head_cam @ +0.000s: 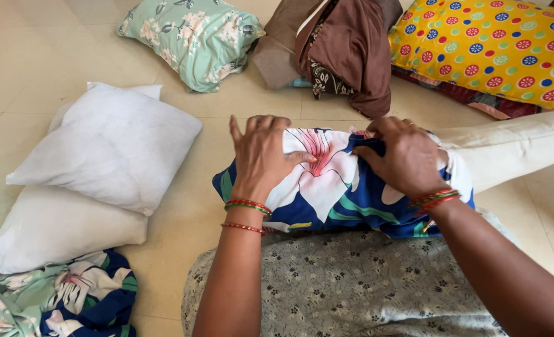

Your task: The person sits on the floor and sews a floral-patterned pillowcase onto a white pillow by hand. They align the fabric edges, insert the pillow, and stitch the opening closed using a needle and thread.

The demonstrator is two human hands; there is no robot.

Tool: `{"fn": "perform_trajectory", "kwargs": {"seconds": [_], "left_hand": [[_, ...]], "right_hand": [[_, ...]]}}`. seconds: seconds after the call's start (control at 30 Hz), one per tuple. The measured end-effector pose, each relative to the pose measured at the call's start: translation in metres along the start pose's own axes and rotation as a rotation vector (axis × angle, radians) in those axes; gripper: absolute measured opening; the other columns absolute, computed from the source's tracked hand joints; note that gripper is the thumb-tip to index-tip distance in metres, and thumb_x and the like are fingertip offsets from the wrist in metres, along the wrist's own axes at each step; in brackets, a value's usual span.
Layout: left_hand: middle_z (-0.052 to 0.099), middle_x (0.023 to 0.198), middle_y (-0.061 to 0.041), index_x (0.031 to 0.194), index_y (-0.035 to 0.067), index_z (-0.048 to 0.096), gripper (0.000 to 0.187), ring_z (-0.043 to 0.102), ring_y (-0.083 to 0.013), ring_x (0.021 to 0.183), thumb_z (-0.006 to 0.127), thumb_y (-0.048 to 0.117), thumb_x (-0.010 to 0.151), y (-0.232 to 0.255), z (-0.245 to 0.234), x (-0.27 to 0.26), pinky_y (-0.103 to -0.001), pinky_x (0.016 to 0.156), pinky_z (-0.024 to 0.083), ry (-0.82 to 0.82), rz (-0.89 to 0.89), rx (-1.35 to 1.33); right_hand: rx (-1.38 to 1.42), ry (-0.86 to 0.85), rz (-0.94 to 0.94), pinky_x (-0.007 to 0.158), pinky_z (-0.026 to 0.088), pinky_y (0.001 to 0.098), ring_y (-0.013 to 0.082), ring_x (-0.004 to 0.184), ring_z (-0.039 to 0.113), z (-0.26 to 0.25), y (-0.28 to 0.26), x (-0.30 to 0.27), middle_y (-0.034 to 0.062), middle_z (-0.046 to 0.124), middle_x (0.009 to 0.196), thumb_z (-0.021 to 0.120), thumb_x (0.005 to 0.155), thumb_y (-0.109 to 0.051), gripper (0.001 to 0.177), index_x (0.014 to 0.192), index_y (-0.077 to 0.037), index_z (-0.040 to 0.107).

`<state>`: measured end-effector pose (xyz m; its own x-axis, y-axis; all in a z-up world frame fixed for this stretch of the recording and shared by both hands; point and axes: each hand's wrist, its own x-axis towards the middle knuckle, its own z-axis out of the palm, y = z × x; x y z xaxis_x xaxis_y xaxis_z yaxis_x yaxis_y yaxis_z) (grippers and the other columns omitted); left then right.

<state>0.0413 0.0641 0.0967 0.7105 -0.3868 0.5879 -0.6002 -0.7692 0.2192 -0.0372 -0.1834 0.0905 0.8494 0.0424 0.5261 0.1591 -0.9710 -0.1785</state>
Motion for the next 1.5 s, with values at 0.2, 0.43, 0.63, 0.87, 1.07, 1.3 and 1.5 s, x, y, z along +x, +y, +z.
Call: {"fn": "perform_trajectory", "kwargs": {"seconds": [0.2,0.43,0.63,0.87,1.07,1.3,1.5], "left_hand": [[0.075,0.093,-0.011,0.098,0.006,0.072,0.054,0.069,-0.0315,0.094,0.086,0.049,0.069,0.001,0.012,0.001,-0.06,0.107,0.034,-0.122,-0.083,0.016],[0.075,0.092,-0.013,0.097,0.006,0.071,0.051,0.069,-0.0333,0.091,0.086,0.048,0.071,-0.009,0.021,0.003,-0.058,0.098,0.039,-0.105,-0.131,0.054],[0.075,0.091,-0.013,0.096,0.008,0.071,0.048,0.071,-0.0328,0.088,0.087,0.046,0.071,-0.017,0.021,0.004,-0.055,0.09,0.042,-0.091,-0.146,0.056],[0.075,0.091,-0.012,0.098,0.006,0.069,0.046,0.071,-0.0341,0.087,0.086,0.041,0.074,-0.015,0.024,0.002,-0.05,0.076,0.043,-0.053,-0.191,-0.002],[0.074,0.09,-0.013,0.094,0.005,0.068,0.049,0.07,-0.034,0.087,0.088,0.044,0.073,-0.018,0.022,0.002,-0.049,0.079,0.043,-0.088,-0.28,0.035],[0.075,0.089,-0.011,0.096,0.006,0.069,0.042,0.071,-0.0335,0.085,0.087,0.038,0.075,-0.017,0.031,0.003,-0.049,0.078,0.043,-0.031,-0.302,0.065],[0.075,0.09,-0.012,0.096,0.007,0.07,0.044,0.071,-0.0337,0.084,0.087,0.041,0.075,-0.023,0.038,0.005,-0.049,0.077,0.043,-0.018,-0.328,0.104]], "right_hand": [[-0.146,0.046,-0.001,0.077,0.048,0.0471,0.0341,0.093,0.064,0.005,0.005,-0.008,0.0143,0.066,0.096,0.082,0.082,-0.046,0.048,0.102,-0.004,0.071],[-0.082,0.046,-0.02,0.081,0.044,0.0491,0.0354,0.097,0.063,-0.014,0.025,-0.021,0.0111,0.066,0.095,0.079,0.088,-0.036,0.03,0.091,-0.008,0.07],[-0.012,0.08,-0.028,0.085,0.046,0.0474,0.0343,0.092,0.062,0.001,0.039,-0.013,0.0109,0.065,0.091,0.079,0.094,-0.028,0.026,0.09,-0.006,0.066],[-0.129,0.136,0.073,0.088,0.042,0.0505,0.0329,0.098,0.064,-0.003,0.063,0.0,0.0099,0.068,0.095,0.08,0.094,-0.032,0.028,0.093,-0.007,0.067],[-0.144,0.154,0.116,0.09,0.042,0.0488,0.0339,0.106,0.063,-0.012,0.052,-0.004,0.0098,0.069,0.108,0.079,0.097,-0.037,0.029,0.105,-0.01,0.075],[-0.34,0.197,-0.039,0.084,0.048,0.0473,0.0312,0.099,0.065,-0.001,0.012,-0.002,0.0111,0.07,0.1,0.077,0.089,-0.042,0.033,0.101,-0.011,0.077],[-0.211,0.025,0.102,0.068,0.056,0.0457,0.0328,0.091,0.07,0.03,0.011,0.004,0.013,0.07,0.097,0.07,0.093,-0.027,0.021,0.091,-0.006,0.067]]}}
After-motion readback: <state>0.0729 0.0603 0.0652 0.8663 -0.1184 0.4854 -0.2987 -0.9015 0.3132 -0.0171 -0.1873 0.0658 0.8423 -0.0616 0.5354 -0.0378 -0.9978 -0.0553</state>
